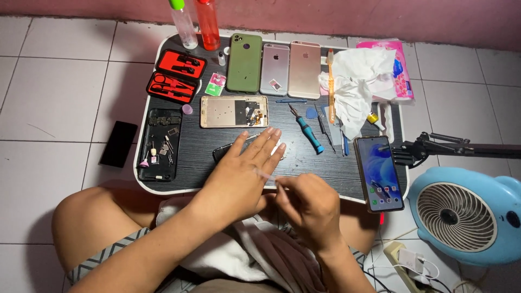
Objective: The person disassembles a smartphone, using a screwdriver to remove screws and a pink plastic spudger to pry and disconnect internal components. They handle the motherboard and battery, placing parts on a work mat.
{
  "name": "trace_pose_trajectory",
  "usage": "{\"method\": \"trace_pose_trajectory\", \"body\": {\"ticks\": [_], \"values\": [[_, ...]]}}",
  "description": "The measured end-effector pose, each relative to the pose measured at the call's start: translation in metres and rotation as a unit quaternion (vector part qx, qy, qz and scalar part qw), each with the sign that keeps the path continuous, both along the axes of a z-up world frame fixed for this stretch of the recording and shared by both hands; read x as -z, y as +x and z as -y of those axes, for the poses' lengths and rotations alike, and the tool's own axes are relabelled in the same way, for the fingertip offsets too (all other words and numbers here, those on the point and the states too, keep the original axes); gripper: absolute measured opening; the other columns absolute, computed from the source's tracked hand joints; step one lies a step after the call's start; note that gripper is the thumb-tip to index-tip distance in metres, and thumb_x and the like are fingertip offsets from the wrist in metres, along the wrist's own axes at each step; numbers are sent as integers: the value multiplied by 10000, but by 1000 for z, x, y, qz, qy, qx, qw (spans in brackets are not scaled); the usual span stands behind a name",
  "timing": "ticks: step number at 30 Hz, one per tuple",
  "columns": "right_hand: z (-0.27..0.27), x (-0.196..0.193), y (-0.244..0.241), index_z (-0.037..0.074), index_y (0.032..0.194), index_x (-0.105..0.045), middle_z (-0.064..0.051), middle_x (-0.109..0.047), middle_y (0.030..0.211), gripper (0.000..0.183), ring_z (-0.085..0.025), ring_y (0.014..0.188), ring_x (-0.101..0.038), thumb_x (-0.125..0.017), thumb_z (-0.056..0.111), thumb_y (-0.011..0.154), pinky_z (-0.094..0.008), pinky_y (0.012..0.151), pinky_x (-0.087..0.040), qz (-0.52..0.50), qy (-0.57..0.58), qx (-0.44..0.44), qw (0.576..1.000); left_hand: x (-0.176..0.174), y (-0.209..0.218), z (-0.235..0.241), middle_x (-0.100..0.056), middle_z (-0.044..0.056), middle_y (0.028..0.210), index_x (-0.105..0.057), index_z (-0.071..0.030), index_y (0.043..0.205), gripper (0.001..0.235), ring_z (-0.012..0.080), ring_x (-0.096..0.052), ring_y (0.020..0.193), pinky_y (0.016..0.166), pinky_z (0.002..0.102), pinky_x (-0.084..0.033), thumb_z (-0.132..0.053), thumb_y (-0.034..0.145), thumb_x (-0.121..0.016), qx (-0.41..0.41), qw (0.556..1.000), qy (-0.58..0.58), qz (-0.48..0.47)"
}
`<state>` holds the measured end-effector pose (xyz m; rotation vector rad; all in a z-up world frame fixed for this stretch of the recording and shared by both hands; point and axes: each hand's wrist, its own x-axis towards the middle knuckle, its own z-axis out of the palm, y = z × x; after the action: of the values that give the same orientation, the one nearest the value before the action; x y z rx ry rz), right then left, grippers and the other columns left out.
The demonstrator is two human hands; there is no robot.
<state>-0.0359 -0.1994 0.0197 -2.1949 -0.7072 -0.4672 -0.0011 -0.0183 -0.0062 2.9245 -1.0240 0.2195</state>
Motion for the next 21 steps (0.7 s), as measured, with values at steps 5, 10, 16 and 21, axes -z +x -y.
{"method": "trace_pose_trajectory", "body": {"ticks": [5, 10, 16, 21], "values": [[-1, -4, -3, 32, 990, -685, -66, -639, 745, 122, -220, 619, -562, -630, 138, 966, -335, 610, -441, 7, 14, 10, 1000, 3, 0, -2, -246, 197, 1669, -358, -78, 1547, 1032, 301, -171, 1569, 1227, 546, -173, -682, 742, -589, 2, 999, 16, 29], [-1, 2, -1, 28, 947, -692, -66, -695, 783, 80, -227, 661, -629, -658, 101, 952, -343, 629, -493, 9, -7, 35, 999, -5, -4, 3, -267, 180, 1664, -384, -91, 1539, 1062, 277, -187, 1565, 1224, 530, -182, -492, 602, -684, -6, 1000, 1, 1], [-4, -4, -6, 34, 944, -688, -36, -552, 648, 116, -178, 547, -477, -739, 137, 927, -325, 531, -398, 15, 13, -21, 1000, -5, -7, 3, -233, 199, 1675, -366, -68, 1545, 1046, 302, -150, 1577, 1229, 548, -169, -576, 687, -680, 8, 999, 17, 26], [-5, -5, -14, 76, 956, -671, -31, -527, 645, 82, -221, 537, -444, -649, 155, 950, -351, 541, -370, 27, 14, -24, 999, 9, -7, 0, -239, 228, 1664, -351, -50, 1544, 1061, 321, -196, 1561, 1226, 555, -175, -615, 691, -631, 20, 1000, -15, 14]]}}
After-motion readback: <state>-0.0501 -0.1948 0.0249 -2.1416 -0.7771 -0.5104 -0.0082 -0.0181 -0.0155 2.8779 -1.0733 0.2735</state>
